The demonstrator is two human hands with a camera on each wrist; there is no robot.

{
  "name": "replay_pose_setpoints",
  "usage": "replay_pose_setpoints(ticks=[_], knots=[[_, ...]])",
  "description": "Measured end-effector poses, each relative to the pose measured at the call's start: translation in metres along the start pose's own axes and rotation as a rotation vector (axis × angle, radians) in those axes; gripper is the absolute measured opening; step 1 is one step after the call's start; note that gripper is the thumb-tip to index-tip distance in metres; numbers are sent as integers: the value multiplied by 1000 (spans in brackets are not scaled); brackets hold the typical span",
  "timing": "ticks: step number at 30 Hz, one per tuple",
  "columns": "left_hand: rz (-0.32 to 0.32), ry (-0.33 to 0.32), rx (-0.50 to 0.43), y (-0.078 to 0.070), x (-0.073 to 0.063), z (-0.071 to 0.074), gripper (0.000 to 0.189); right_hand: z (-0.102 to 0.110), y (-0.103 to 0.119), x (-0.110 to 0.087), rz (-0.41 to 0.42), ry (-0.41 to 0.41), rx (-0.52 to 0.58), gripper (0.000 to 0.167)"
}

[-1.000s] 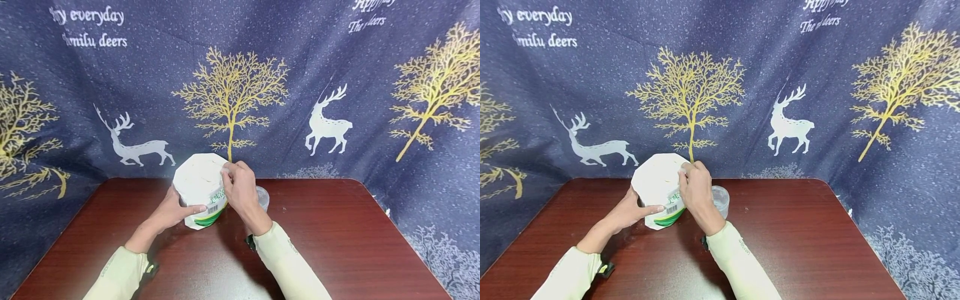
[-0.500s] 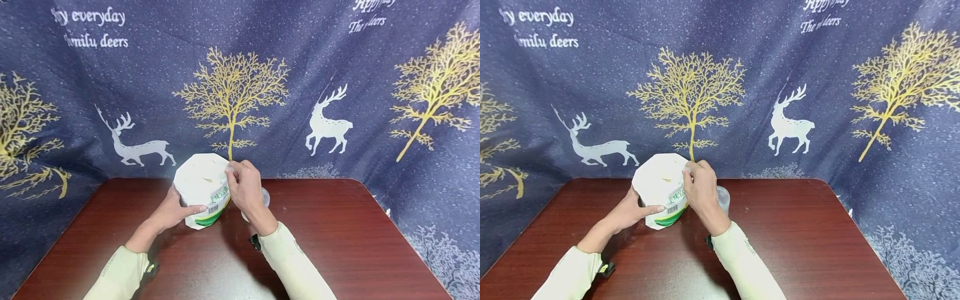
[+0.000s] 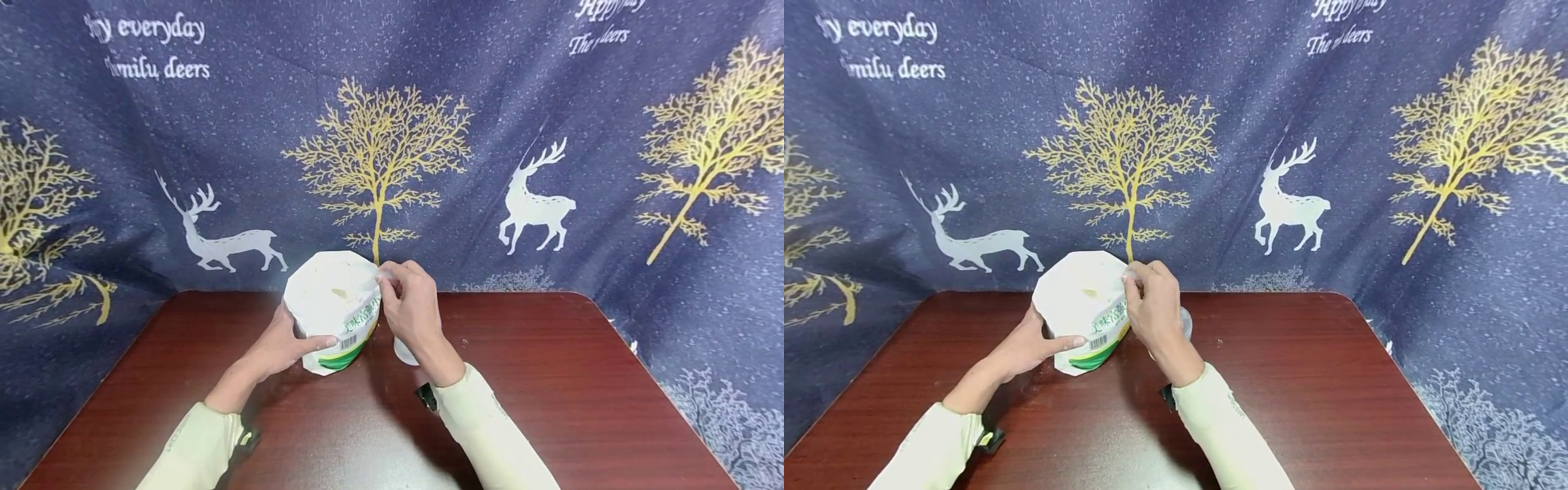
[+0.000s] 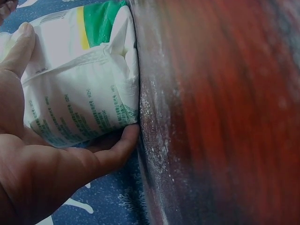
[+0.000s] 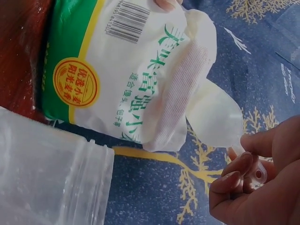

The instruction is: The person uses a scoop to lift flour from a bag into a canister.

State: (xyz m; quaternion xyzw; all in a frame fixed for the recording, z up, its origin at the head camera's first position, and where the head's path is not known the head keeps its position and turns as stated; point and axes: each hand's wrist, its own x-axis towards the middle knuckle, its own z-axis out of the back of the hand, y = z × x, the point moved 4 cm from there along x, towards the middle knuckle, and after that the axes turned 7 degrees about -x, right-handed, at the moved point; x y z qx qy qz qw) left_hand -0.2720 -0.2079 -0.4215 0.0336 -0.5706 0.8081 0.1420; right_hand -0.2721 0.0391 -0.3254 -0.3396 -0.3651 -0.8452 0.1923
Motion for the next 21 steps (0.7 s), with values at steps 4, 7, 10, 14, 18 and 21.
replay_pose_setpoints(ticks=[4,7,10,14,18,21], knots=[[-18,6,-9,-1,1,0,112,5,-1,0,3,-7,8,11],[-26,9,-18,-1,1,0,111,7,-2,0,16,-23,4,10],[-32,10,-29,-1,1,0,111,10,-2,0,32,-38,4,10],[-43,4,-36,-1,2,0,112,14,-5,0,37,-43,11,10],[-45,-1,-34,-1,1,0,114,18,-7,-1,38,-49,5,9],[-37,-2,-29,0,1,0,114,21,-7,-1,41,-53,-6,7]])
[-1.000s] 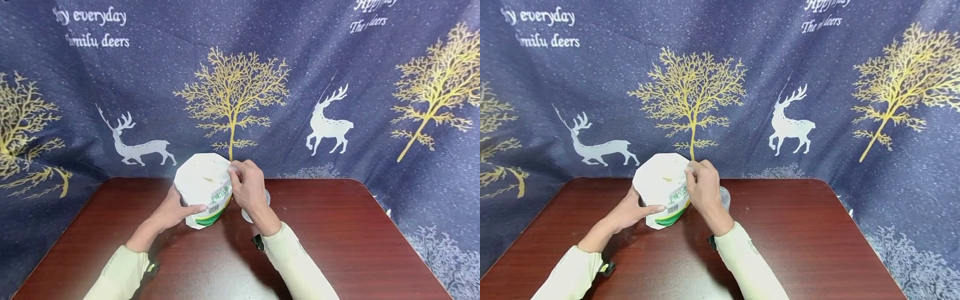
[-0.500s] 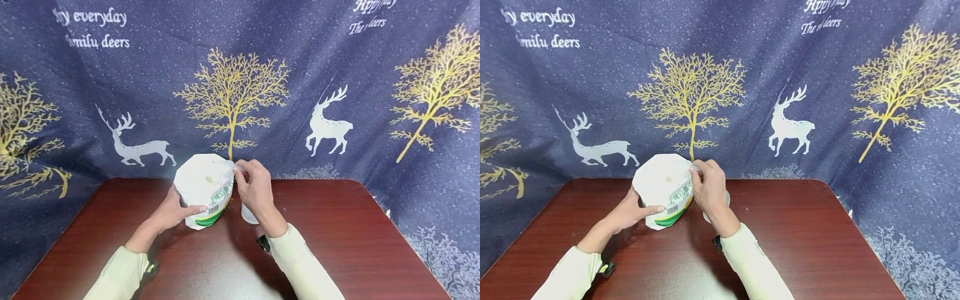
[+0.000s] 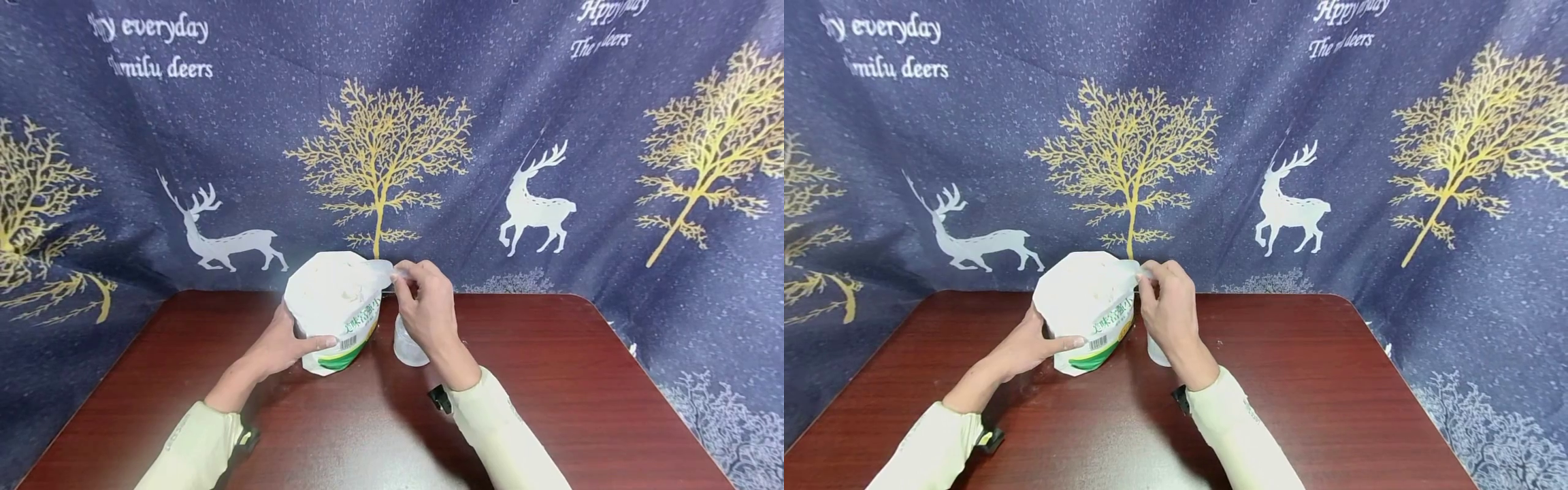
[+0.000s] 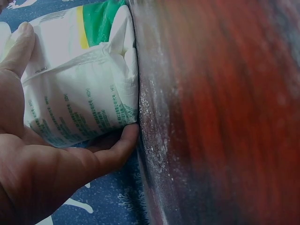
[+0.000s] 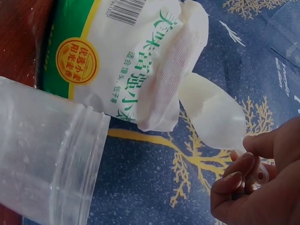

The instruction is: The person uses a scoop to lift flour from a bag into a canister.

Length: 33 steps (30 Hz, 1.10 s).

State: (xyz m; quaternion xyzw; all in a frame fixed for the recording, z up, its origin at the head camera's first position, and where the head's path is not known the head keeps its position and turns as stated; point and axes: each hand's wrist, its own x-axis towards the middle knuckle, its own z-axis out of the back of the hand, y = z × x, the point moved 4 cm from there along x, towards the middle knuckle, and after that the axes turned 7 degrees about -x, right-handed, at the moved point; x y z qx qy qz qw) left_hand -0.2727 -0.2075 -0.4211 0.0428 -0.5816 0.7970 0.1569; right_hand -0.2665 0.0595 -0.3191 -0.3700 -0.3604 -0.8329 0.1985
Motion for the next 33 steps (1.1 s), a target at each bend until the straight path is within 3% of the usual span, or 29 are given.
replay_pose_setpoints(ticks=[13,33], knots=[[34,3,29,3,-2,-1,119,17,-5,-1,-21,-4,-20,6],[24,13,22,0,-1,0,120,52,-23,-9,-60,-37,-61,5]])
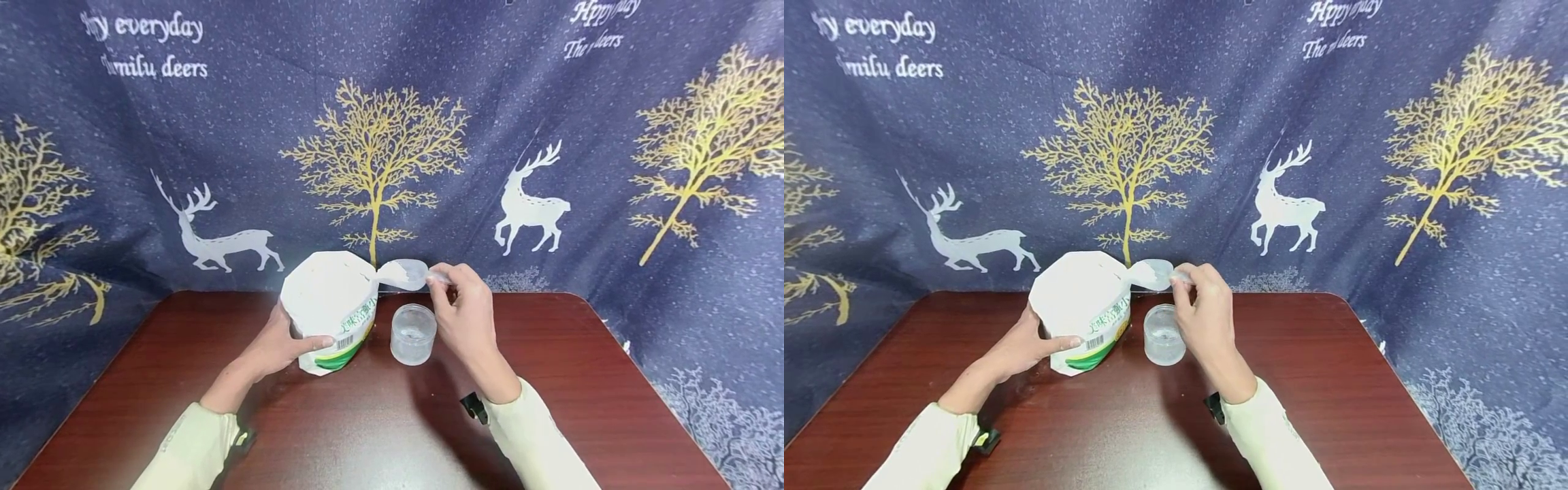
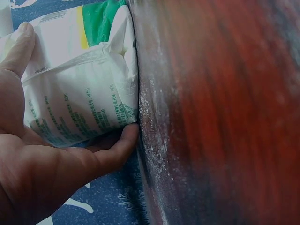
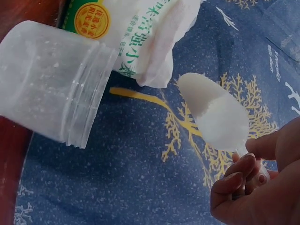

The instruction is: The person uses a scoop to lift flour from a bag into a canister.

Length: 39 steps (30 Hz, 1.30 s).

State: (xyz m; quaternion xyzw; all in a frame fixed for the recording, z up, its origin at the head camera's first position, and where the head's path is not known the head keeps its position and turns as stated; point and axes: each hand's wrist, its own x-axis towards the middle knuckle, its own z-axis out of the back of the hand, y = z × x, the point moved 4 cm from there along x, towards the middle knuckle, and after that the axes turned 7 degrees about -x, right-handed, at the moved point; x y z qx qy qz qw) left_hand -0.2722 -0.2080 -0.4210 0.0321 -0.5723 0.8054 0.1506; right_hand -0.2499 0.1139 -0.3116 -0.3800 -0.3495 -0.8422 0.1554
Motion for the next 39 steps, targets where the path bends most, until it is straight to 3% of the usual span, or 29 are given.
replay_pose_setpoints(ticks=[19,39], knots=[[12,4,11,0,-1,0,122,26,-18,-13,-22,11,27,6],[32,11,34,1,-2,1,125,49,-41,-29,10,33,-65,9]])
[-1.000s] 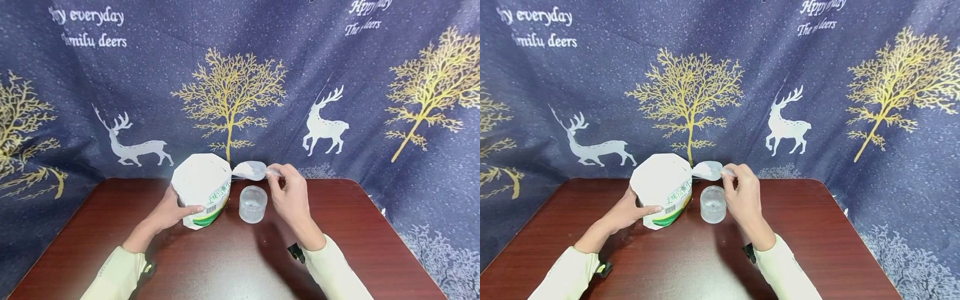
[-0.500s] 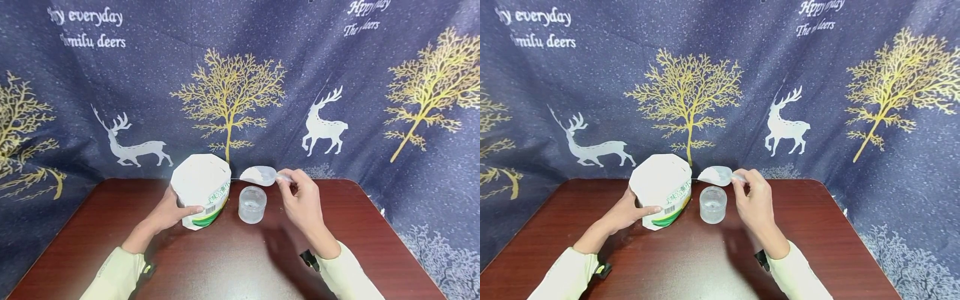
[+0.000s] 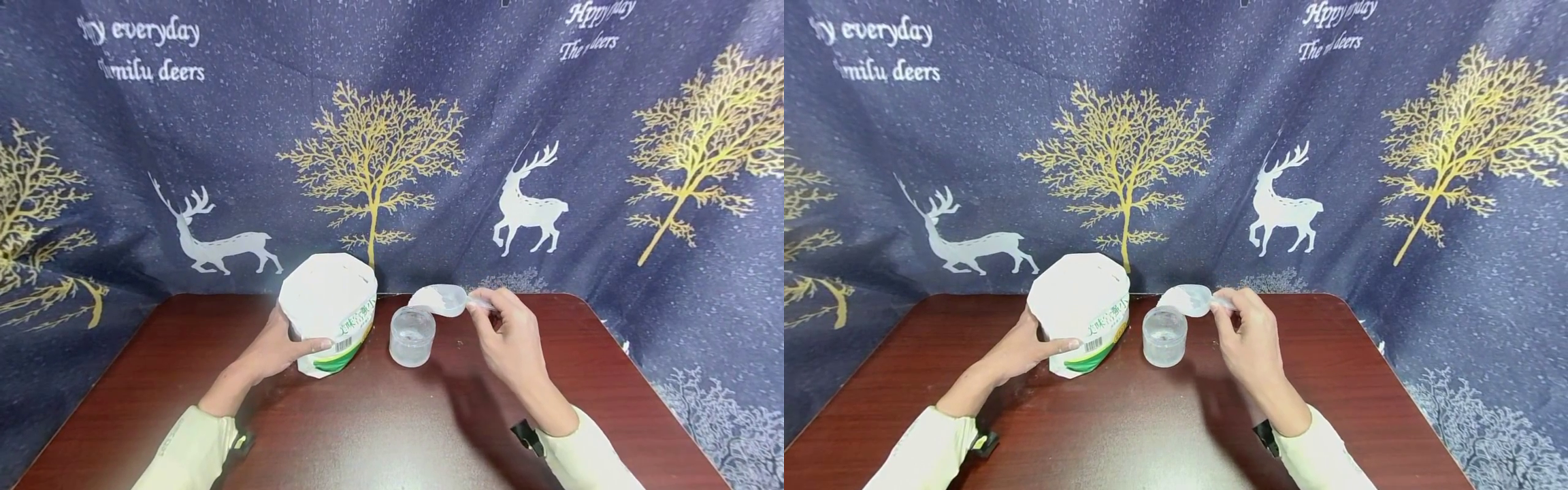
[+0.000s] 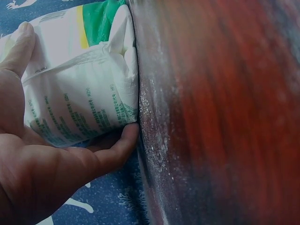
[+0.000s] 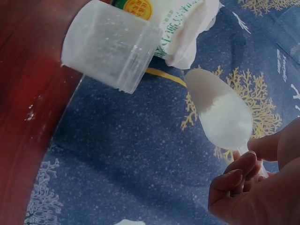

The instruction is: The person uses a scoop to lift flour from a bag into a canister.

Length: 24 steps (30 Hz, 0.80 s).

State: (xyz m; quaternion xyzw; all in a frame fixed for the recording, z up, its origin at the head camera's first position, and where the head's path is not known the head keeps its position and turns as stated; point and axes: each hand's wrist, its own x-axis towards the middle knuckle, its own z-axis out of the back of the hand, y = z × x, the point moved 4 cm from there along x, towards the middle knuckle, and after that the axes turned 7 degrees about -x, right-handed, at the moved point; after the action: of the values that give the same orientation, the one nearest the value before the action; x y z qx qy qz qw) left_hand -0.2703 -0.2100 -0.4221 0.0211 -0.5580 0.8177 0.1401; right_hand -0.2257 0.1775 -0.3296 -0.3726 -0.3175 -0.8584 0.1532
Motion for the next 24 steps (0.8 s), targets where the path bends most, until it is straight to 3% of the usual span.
replay_pose_setpoints(ticks=[12,24], knots=[[13,2,17,0,0,0,125,0,-2,-4,42,10,12,11],[20,2,32,0,0,1,126,-4,-6,-5,25,62,-33,11]])
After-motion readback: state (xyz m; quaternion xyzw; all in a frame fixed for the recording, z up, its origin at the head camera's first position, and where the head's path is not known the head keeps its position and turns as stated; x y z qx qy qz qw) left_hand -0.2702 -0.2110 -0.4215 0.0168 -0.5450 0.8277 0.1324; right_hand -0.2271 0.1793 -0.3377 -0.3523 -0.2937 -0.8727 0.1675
